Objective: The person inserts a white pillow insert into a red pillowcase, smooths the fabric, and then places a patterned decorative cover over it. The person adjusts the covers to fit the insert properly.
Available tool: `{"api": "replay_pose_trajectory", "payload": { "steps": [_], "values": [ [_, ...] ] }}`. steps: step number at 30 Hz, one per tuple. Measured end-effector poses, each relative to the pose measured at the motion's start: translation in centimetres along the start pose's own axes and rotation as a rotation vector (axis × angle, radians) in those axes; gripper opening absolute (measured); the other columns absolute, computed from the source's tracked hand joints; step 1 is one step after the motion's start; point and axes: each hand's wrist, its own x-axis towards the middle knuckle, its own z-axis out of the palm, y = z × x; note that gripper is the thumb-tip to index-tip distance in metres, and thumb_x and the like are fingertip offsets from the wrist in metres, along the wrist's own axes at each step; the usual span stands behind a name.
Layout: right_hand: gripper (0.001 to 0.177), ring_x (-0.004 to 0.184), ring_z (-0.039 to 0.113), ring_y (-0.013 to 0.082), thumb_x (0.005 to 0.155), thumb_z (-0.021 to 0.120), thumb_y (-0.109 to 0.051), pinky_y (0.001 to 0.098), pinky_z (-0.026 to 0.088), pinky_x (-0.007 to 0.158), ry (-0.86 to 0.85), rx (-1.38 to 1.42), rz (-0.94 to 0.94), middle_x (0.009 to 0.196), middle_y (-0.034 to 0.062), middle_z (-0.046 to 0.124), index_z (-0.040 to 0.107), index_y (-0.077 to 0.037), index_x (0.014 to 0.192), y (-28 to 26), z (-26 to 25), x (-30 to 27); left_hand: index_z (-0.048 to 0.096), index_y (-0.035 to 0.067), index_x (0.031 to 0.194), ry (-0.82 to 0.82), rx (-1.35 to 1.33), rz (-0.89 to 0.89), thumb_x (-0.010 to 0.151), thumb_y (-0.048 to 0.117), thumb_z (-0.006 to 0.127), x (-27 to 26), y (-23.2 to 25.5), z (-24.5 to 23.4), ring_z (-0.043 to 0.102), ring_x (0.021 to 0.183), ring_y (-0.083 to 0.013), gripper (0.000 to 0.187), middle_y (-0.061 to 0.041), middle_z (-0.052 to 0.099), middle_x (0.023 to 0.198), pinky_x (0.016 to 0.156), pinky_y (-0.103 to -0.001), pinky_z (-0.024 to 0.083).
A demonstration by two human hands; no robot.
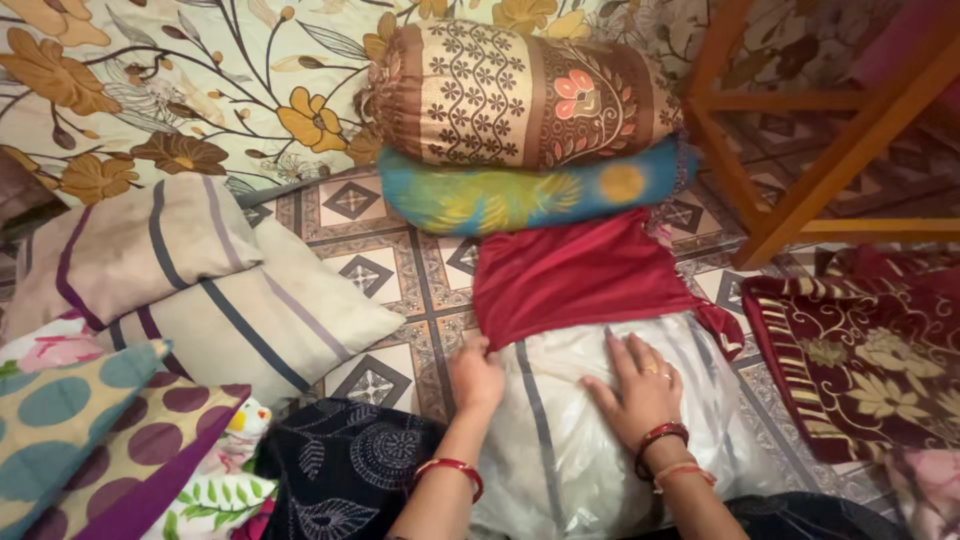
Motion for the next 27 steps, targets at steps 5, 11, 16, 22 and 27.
{"api": "replay_pose_trajectory", "payload": {
  "steps": [5, 11, 16, 22, 27],
  "values": [
    [0.061, 0.143, 0.036, 0.0353, 0.087, 0.063, -0.04, 0.0591, 0.024, 0.115, 0.018, -0.064, 0.235, 0.153, 0.0124, 0.045, 0.053, -0.023, 0.144, -0.5, 2.8, -0.1, 0.075, 0.009, 0.105, -0.194, -0.441, -0.236, 0.085, -0.002, 0.06, -1.3, -4.2, 1.5, 0.075, 0.096, -0.0231, 0.027, -0.011, 0.078, 0.104, 0.085, -0.034, 0.058],
    [0.059, 0.144, 0.038, 0.0435, 0.091, 0.059, -0.035, 0.0603, 0.035, 0.119, 0.04, 0.173, -0.258, 0.158, 0.0209, 0.044, 0.055, -0.017, 0.147, -8.1, 4.4, -0.8, 0.075, 0.005, 0.106, -0.172, -0.419, 0.183, 0.072, -0.013, 0.056, -1.7, -0.4, 1.7, 0.071, 0.097, -0.0232, 0.043, -0.012, 0.075, 0.106, 0.087, -0.036, 0.058],
    [0.09, 0.151, 0.004, 0.0409, 0.087, 0.069, -0.053, 0.074, 0.015, 0.112, -0.527, -0.241, 0.133, 0.168, 0.0134, 0.01, 0.028, -0.02, 0.16, -15.9, -1.8, -1.5, 0.068, 0.007, 0.11, -0.26, -0.786, -0.514, 0.088, -0.003, 0.058, -0.7, -3.0, 1.5, 0.074, 0.081, -0.0204, 0.027, -0.014, 0.075, 0.103, 0.074, -0.04, 0.063],
    [0.088, 0.161, 0.003, 0.037, 0.087, 0.065, -0.044, 0.0734, 0.014, 0.116, -0.335, -0.418, -0.138, 0.175, 0.0125, 0.004, 0.031, -0.012, 0.16, -17.0, 1.1, -2.7, 0.076, 0.004, 0.084, -0.157, -0.366, -0.24, 0.081, 0.011, 0.076, -1.1, -6.2, 5.0, 0.074, 0.072, -0.0212, 0.007, -0.014, 0.076, 0.079, 0.069, -0.037, 0.058],
    [0.09, 0.159, -0.008, 0.029, 0.092, 0.062, -0.046, 0.0826, 0.011, 0.11, -0.683, -0.35, 0.124, 0.173, 0.0036, -0.008, 0.014, -0.02, 0.163, -18.2, 1.3, -1.2, 0.079, 0.008, 0.081, -0.138, -0.447, -0.264, 0.079, 0.006, 0.072, -0.4, -7.2, 8.6, 0.072, 0.072, -0.0177, 0.008, -0.013, 0.076, 0.079, 0.069, -0.034, 0.057]
  ]
}}
